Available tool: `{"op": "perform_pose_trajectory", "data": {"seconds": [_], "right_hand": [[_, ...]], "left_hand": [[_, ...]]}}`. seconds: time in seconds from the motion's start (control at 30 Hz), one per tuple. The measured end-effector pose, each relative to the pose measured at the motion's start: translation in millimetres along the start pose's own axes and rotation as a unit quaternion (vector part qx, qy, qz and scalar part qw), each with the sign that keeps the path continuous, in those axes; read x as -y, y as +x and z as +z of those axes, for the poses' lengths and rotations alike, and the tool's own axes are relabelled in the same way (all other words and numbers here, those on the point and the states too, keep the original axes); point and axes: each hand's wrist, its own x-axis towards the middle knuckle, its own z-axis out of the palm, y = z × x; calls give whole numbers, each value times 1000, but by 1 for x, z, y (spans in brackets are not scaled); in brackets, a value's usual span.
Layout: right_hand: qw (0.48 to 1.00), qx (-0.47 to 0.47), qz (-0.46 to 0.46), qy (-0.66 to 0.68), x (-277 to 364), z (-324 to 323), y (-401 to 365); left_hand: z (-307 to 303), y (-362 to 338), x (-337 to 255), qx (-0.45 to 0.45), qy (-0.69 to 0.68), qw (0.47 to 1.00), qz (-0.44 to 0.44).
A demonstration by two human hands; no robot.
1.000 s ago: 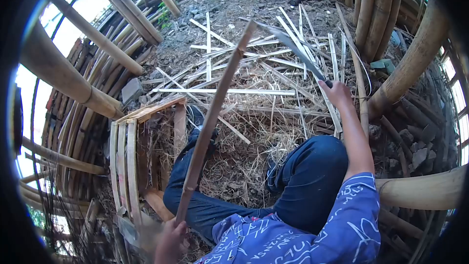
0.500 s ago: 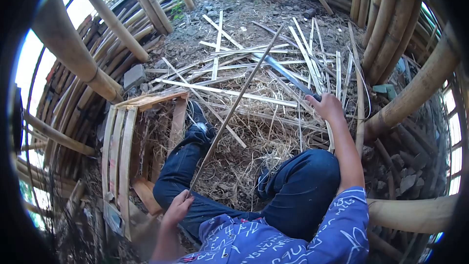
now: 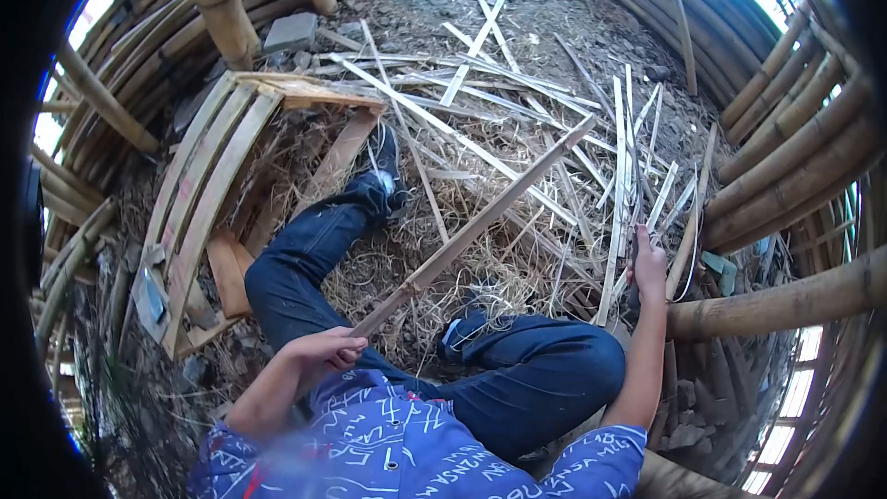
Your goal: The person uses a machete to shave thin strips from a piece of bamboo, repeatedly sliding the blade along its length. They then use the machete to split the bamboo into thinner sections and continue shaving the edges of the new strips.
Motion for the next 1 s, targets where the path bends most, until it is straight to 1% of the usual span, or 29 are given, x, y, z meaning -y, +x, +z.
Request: {"op": "perform_pose_trajectory", "data": {"seconds": [0.03, 0.07, 0.1, 0.13, 0.2, 0.23, 0.27, 0.3, 0.33, 0.37, 0.4, 0.43, 0.47, 0.53, 0.57, 0.6, 0.63, 0.67, 0.7, 0.73, 0.77, 0.83, 0.87, 0.9, 0.93, 0.97, 1.0], "right_hand": [[1000, 8, -9, 3, 20, 1, -19], [999, 23, -28, -21, 26, 1, -24], [997, 58, -45, -37, 35, 0, -33], [993, 91, -61, -53, 45, 2, -44], [985, 145, -62, -74, 68, 19, -78], [981, 172, -54, -67, 77, 32, -98], [970, 222, -59, -85, 82, 43, -113], [967, 234, -60, -79, 77, 60, -128], [954, 276, -32, -112, 77, 78, -141], [944, 319, -38, -73, 65, 96, -152], [938, 341, -43, -39, 55, 116, -164], [931, 345, -83, -91, 39, 135, -168], [928, 344, -110, -93, 34, 153, -179], [906, 365, -129, -170, 22, 181, -189], [905, 371, -127, -164, 18, 191, -192], [896, 375, -136, -196, 14, 200, -196], [887, 376, -146, -226, 11, 206, -198], [888, 377, -142, -221, 7, 210, -199], [871, 353, -208, -271, 4, 212, -199], [848, 323, -271, -321, 2, 213, -199], [831, 324, -287, -348, 2, 213, -197], [836, 317, -274, -354, -3, 215, -192], [835, 313, -268, -364, -7, 216, -188], [858, 291, -236, -352, -14, 216, -177], [875, 282, -191, -343, -19, 214, -159], [895, 248, -156, -336, -26, 209, -140], [913, 233, -112, -315, -24, 197, -122]], "left_hand": [[-1, 0, 1, 8, -4, 1000, -18], [-2, -1, 2, 17, -7, 999, -37], [-4, 0, 5, 37, -21, 998, -43], [-8, 3, 12, 37, -26, 998, -50], [-15, 10, 22, 65, -67, 993, -78], [-15, 12, 23, 66, -53, 994, -76], [-14, 15, 24, 72, -53, 993, -81], [-14, 18, 25, 58, -39, 995, -72], [-14, 19, 25, 43, -26, 997, -62], [-10, 18, 23, 43, -28, 997, -63], [-3, 15, 19, 21, 2, 998, -64], [3, 12, 17, -2, 32, 997, -64], [7, 11, 17, -8, 28, 997, -65], [10, 6, 19, -30, 50, 997, -40], [0, 11, 31, -40, 42, 997, -42], [3, 5, 31, -47, 42, 997, -48], [9, 2, 28, -92, 79, 992, -33], [13, -1, 27, -135, 116, 984, -20], [12, -2, 29, -165, 274, 946, 54], [11, -5, 30, -162, 279, 945, 49], [11, -9, 29, -166, 276, 946, 33], [13, -17, 27, -160, 279, 947, 9], [11, -23, 28, -171, 242, 955, -16], [9, -30, 29, -184, 204, 961, -42], [9, -41, 28, -180, 208, 960, -47], [10, -56, 27, -183, 235, 953, -54], [8, -69, 28, -187, 262, 945, -60]]}}
